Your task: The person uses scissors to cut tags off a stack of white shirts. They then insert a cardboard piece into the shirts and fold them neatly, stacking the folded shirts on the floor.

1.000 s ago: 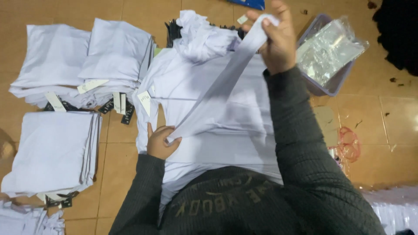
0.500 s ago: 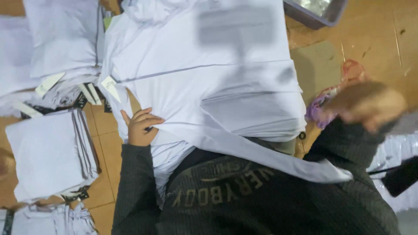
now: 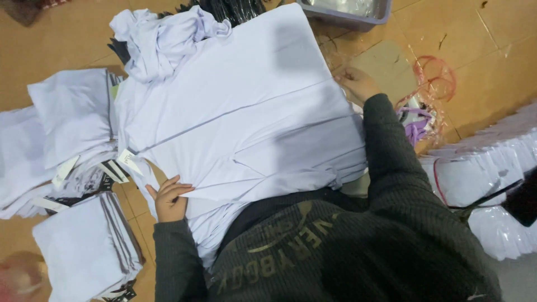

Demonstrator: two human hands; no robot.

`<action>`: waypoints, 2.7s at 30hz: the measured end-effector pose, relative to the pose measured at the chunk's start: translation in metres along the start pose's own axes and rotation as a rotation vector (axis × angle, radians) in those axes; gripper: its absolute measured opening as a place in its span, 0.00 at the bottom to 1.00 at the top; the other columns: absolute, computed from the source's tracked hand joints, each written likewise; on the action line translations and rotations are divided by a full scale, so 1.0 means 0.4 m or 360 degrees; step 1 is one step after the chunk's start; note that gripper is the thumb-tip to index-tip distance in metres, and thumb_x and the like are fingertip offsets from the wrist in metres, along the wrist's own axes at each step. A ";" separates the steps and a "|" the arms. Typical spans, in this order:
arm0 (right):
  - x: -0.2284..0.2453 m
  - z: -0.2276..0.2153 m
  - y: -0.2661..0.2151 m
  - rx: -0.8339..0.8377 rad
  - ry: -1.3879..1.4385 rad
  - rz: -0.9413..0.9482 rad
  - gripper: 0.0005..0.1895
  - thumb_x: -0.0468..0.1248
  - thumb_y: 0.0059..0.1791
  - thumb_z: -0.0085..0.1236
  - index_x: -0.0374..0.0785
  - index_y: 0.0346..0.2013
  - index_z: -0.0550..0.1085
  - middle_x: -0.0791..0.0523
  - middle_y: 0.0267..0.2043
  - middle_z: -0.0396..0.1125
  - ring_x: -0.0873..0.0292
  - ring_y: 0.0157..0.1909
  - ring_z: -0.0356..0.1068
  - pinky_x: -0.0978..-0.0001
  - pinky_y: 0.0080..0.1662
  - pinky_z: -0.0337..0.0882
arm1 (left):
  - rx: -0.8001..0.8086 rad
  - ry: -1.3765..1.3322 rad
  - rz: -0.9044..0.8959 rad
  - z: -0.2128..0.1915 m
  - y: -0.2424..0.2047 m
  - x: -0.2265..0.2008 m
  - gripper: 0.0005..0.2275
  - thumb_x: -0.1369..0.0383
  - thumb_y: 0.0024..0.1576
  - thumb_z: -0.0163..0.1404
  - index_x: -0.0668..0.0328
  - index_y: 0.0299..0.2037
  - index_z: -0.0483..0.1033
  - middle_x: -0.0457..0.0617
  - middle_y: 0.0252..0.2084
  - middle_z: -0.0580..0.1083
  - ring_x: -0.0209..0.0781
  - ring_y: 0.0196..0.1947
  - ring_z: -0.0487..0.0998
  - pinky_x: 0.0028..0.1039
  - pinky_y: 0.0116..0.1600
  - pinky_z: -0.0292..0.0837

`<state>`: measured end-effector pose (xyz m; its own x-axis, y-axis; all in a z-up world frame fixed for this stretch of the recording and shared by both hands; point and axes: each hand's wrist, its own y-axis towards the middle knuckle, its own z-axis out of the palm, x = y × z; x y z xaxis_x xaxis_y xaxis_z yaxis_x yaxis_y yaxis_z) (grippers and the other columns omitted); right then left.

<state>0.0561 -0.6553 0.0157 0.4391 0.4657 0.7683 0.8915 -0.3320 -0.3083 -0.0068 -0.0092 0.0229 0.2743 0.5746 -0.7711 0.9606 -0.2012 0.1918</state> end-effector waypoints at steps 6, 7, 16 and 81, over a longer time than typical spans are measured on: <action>0.033 -0.043 -0.004 -0.0218 -0.0001 -0.0166 0.16 0.48 0.59 0.53 0.40 0.53 0.76 0.46 0.48 0.71 0.42 0.54 0.71 0.47 0.53 0.69 | 0.0015 0.0041 -0.0049 0.011 -0.002 0.038 0.17 0.82 0.50 0.52 0.38 0.27 0.84 0.34 0.34 0.81 0.40 0.57 0.77 0.39 0.80 0.24; 0.034 -0.035 0.005 -0.0207 -0.0125 -0.0139 0.15 0.48 0.58 0.48 0.41 0.50 0.74 0.47 0.49 0.71 0.45 0.52 0.69 0.49 0.53 0.66 | 0.0049 0.0034 -0.0017 0.013 -0.004 0.050 0.15 0.80 0.52 0.51 0.40 0.29 0.84 0.36 0.36 0.81 0.43 0.58 0.77 0.48 0.80 0.19; -0.064 -0.009 -0.063 -0.0187 0.0057 -0.0583 0.12 0.38 0.52 0.62 0.41 0.49 0.73 0.53 0.48 0.69 0.53 0.50 0.67 0.58 0.55 0.66 | 0.0057 0.0029 -0.0037 0.008 -0.006 0.029 0.12 0.78 0.54 0.54 0.41 0.30 0.84 0.37 0.36 0.81 0.44 0.58 0.77 0.48 0.80 0.18; 0.051 -0.050 -0.216 -0.0393 -0.0007 0.0224 0.25 0.61 0.59 0.39 0.46 0.35 0.70 0.61 0.34 0.64 0.62 0.38 0.64 0.65 0.40 0.59 | 0.0795 0.0567 -0.0019 -0.030 0.156 0.006 0.10 0.57 0.55 0.61 0.52 0.35 0.84 0.44 0.37 0.79 0.45 0.45 0.74 0.35 0.57 0.64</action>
<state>-0.0142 -0.6336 0.0692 0.5574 0.4043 0.7251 0.7679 -0.5831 -0.2652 0.0543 -0.0109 0.0401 0.3448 0.7917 -0.5043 0.8502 -0.4911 -0.1898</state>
